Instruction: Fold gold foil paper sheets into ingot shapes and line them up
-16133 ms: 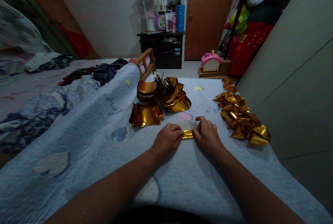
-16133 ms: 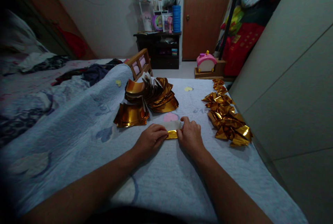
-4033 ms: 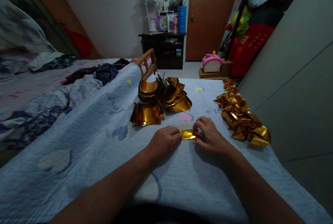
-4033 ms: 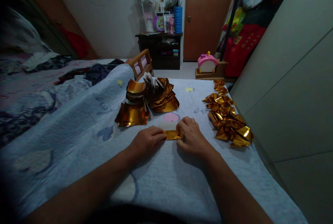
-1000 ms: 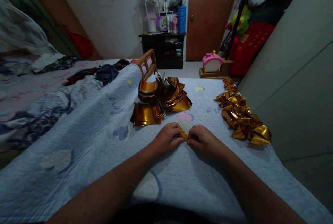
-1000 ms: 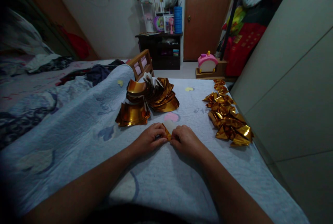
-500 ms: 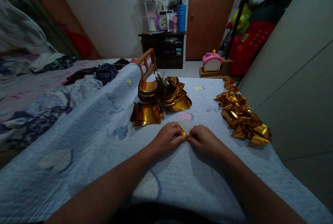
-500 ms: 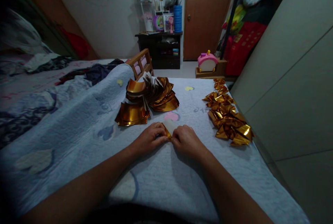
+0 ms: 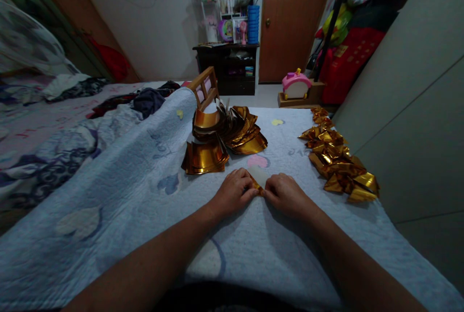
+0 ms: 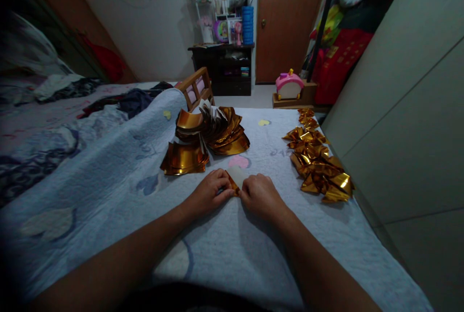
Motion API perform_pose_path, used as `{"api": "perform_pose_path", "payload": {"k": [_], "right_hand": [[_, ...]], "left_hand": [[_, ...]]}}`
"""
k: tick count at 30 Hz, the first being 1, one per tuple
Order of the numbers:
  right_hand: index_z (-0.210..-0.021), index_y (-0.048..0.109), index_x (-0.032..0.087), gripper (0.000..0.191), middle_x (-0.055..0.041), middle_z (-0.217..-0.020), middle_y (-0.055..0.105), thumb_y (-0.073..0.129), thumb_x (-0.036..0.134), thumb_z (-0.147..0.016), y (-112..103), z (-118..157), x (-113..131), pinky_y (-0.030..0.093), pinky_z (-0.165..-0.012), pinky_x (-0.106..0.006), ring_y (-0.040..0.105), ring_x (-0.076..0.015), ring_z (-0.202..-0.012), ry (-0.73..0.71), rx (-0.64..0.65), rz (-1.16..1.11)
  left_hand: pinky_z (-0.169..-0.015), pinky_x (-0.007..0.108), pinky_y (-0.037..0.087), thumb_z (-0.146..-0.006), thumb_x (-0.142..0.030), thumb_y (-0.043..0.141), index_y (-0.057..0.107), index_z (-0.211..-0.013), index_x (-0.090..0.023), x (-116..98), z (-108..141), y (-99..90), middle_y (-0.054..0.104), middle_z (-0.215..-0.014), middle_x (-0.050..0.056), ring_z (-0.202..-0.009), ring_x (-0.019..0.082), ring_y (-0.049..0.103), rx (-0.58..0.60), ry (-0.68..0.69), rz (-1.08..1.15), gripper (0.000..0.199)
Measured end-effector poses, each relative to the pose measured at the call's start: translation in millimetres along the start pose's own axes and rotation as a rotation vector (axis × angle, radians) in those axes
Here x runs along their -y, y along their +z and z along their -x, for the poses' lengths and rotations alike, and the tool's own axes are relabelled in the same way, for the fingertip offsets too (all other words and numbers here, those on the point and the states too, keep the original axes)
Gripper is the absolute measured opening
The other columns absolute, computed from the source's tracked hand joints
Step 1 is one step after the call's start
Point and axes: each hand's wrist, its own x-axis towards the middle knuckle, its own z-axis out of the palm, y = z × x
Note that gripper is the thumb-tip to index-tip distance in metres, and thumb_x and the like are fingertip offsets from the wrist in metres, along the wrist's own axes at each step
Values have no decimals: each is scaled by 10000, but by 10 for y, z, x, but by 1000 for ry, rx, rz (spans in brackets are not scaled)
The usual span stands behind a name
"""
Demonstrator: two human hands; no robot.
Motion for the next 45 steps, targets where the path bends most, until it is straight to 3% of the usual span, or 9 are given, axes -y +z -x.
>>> {"api": "perform_pose_path", "payload": {"k": [11, 32, 39, 45], "right_hand": [[-807, 743, 171, 206, -94, -832, 742, 565, 237, -886, -15, 8, 50, 335, -689, -298, 626, -201, -784, 43, -4, 35], [-863, 722, 173, 214, -108, -891, 739, 553, 276, -946, 24, 17, 50, 320, -709, -339, 627, -242, -847, -9, -9, 106], [-896, 705, 185, 215, -99, -914, 703, 526, 279, -969, 36, 38, 61, 303, -722, -350, 592, -246, -876, -16, -9, 127], [-898, 682, 220, 194, -108, -1016, 621, 521, 301, -967, 67, 73, 57, 318, -771, -374, 517, -277, -965, -81, -86, 172]], "left_hand": [[-838, 329, 445, -821, -178, 720, 635, -724, -167, -29, -4, 19, 596, -915, 42, -937, 204, 557, -25, -48, 6, 129], [-828, 350, 427, -868, -212, 656, 611, -729, -176, -35, 2, 48, 581, -906, 50, -913, 209, 540, -32, -23, -106, 150], [-861, 375, 429, -892, -241, 632, 621, -783, -175, -61, 13, 55, 574, -955, 64, -942, 224, 524, -13, -39, -159, 128], [-882, 386, 432, -906, -264, 606, 598, -833, -189, -62, 26, 61, 559, -1000, 67, -969, 234, 505, -3, -52, -186, 105]]}}
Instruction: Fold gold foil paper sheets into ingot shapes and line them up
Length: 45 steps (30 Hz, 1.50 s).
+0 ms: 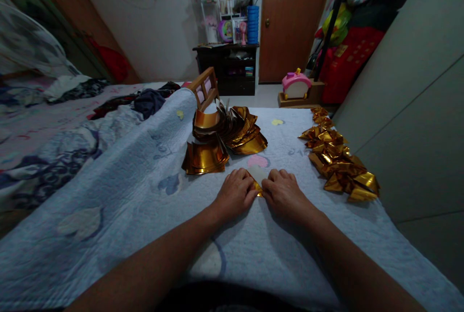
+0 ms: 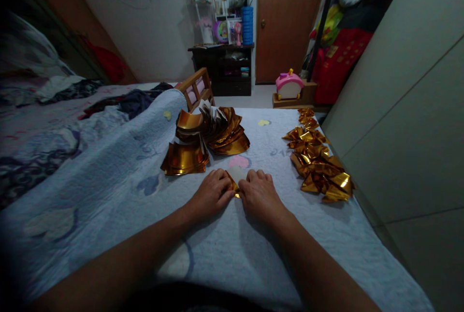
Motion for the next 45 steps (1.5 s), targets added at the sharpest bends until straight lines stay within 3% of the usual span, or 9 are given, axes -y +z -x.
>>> {"api": "perform_pose_path", "payload": {"k": [10, 16, 33, 45], "right_hand": [[-1007, 552, 185, 102, -130, -1214, 571, 465, 213, -960, 122, 5, -43, 325, -1032, -406, 477, -263, -1147, -51, -107, -150], [-1000, 541, 190, 121, -138, -1228, 567, 520, 292, -939, 131, -15, -2, 322, -1039, -436, 471, -286, -1155, 12, -97, -133], [-1127, 550, 214, 216, -121, -1323, 540, 490, 352, -971, 168, -15, -50, 295, -1067, -459, 449, -283, -1233, 22, -93, -145], [-1219, 546, 225, 321, -130, -1438, 482, 539, 262, -901, 198, 20, -234, 259, -1129, -529, 380, -304, -1364, 8, -36, -200]], "left_hand": [[-874, 389, 419, -886, -259, 619, 556, -860, -207, 2, 2, 23, 540, -994, 55, -974, 241, 488, -10, -50, -29, 86], [-875, 389, 414, -897, -292, 623, 573, -863, -206, -7, -13, 8, 549, -1011, 59, -981, 244, 491, 3, -58, -26, 105], [-881, 392, 401, -917, -297, 613, 595, -946, -216, 14, 12, 42, 546, -1054, 55, -1009, 249, 481, 12, -50, -60, 87], [-883, 390, 418, -902, -281, 614, 581, -935, -205, -7, 14, 19, 547, -1048, 64, -1016, 254, 484, 14, -70, -62, 90]]}}
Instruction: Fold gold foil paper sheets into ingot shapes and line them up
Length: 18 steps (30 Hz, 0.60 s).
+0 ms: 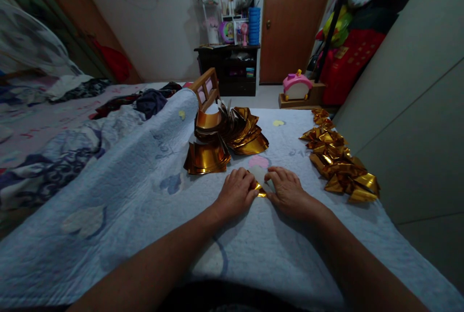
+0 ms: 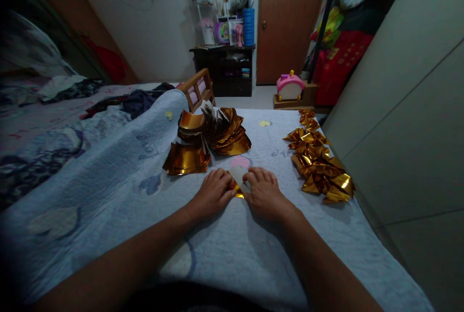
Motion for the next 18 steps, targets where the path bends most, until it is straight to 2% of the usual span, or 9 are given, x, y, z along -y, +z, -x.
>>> {"api": "perform_pose_path", "payload": {"k": [4, 7, 9, 11, 14, 18], "right_hand": [[-1232, 535, 212, 360, -141, -1448, 472, 528, 209, -871, 4, 7, -49, 258, -1134, -520, 366, -307, -1379, -23, 13, -23], [-1217, 527, 181, 380, -154, -1411, 497, 525, 175, -837, 5, 3, -75, 270, -1131, -494, 399, -305, -1342, -41, -6, -58], [-1232, 515, 166, 404, -161, -1361, 525, 526, 185, -828, 6, -7, -77, 307, -1103, -476, 449, -303, -1276, -37, -39, -81], [-1291, 489, 155, 461, -166, -1324, 543, 535, 226, -837, 9, -24, -62, 335, -1075, -470, 479, -307, -1224, -23, -69, -101], [-1407, 419, 132, 621, -186, -1354, 532, 590, 331, -843, 16, -54, -22, 325, -1085, -498, 463, -339, -1247, -10, -101, -134], [-1504, 312, 108, 859, -210, -1388, 527, 696, 314, -763, 34, -100, 30, 343, -1082, -502, 470, -350, -1258, -15, -127, -203]], "left_hand": [[-965, 416, 413, -863, -270, 652, 583, -1041, -193, -18, 5, -1, 544, -1144, 82, -1093, 269, 473, -42, -39, 6, 206], [-1082, 485, 348, -823, -255, 688, 519, -1267, -190, 1, -1, 35, 478, -1356, 126, -1265, 316, 409, -90, -58, 26, 480], [-1121, 518, 310, -808, -245, 695, 425, -1395, -200, 31, -8, 67, 439, -1427, 144, -1331, 335, 373, -106, -43, 59, 648], [-1123, 534, 309, -810, -239, 690, 352, -1460, -212, 61, -12, 89, 464, -1409, 143, -1321, 336, 394, -119, -9, 92, 734], [-1099, 550, 347, -813, -234, 696, 283, -1502, -220, 81, -9, 89, 491, -1337, 137, -1258, 327, 448, -149, 41, 140, 803], [-1088, 517, 413, -816, -167, 688, 168, -1547, -281, 56, 13, 71, 396, -1362, 129, -1272, 302, 450, -220, 155, 251, 904]]}}
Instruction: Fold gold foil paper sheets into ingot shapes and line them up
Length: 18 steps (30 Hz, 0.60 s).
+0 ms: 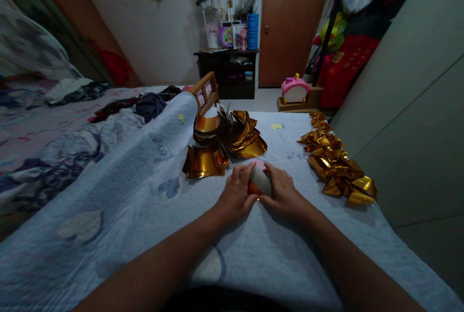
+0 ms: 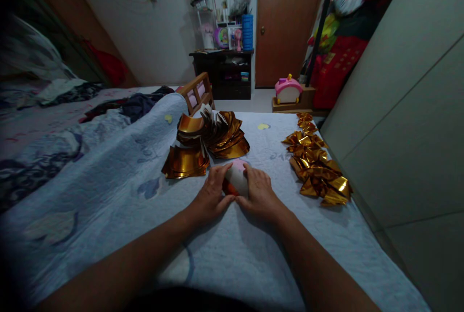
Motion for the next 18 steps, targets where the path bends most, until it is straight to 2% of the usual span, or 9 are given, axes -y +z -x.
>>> {"api": "perform_pose_path", "payload": {"k": [4, 9, 11, 13, 15, 18], "right_hand": [[-1532, 285, 154, 902, -192, -1400, 543, 696, 208, -731, 20, -38, 39, 410, -1016, -489, 536, -333, -1194, 16, 7, -120], [-1511, 320, 186, 827, -157, -1338, 611, 631, 126, -747, -31, -48, 92, 460, -946, -414, 619, -284, -1110, 55, 34, -331], [-1460, 388, 202, 757, -128, -1260, 656, 658, 162, -754, -72, -50, 111, 478, -891, -382, 644, -265, -1031, 103, -5, -419], [-1372, 469, 217, 662, -98, -1186, 679, 692, 211, -749, -102, -57, 127, 489, -836, -353, 648, -246, -973, 131, -52, -546], [-1272, 525, 223, 566, -78, -1128, 681, 711, 248, -739, -108, -68, 139, 497, -799, -337, 640, -231, -939, 141, -75, -705], [-1200, 554, 231, 512, -63, -1072, 671, 730, 255, -720, -71, -81, 153, 508, -763, -334, 628, -218, -908, 167, -82, -886]], "left_hand": [[-1038, 478, 490, -801, -89, 682, 102, -1555, -358, -20, 18, 26, 332, -1398, 115, -1251, 286, 487, -49, 60, 14, 988], [-981, 449, 528, -800, -75, 688, 108, -1554, -353, 5, 23, 44, 304, -1441, 134, -1170, 256, 542, -119, 89, 44, 990], [-930, 424, 543, -803, -127, 716, 123, -1548, -344, 17, 12, 33, 310, -1448, 145, -1078, 222, 572, -176, 46, 125, 977], [-883, 393, 546, -788, -193, 758, 150, -1537, -327, 23, -16, 17, 366, -1421, 142, -951, 173, 591, -225, -63, 274, 974], [-847, 356, 538, -779, -239, 774, 258, -1498, -283, 22, -58, -1, 490, -1317, 116, -864, 144, 603, -191, -201, 492, 886], [-841, 318, 519, -833, -306, 723, 566, -1228, -172, 11, -123, -22, 653, -1045, 79, -897, 176, 642, 13, -305, 858, 446]]}}
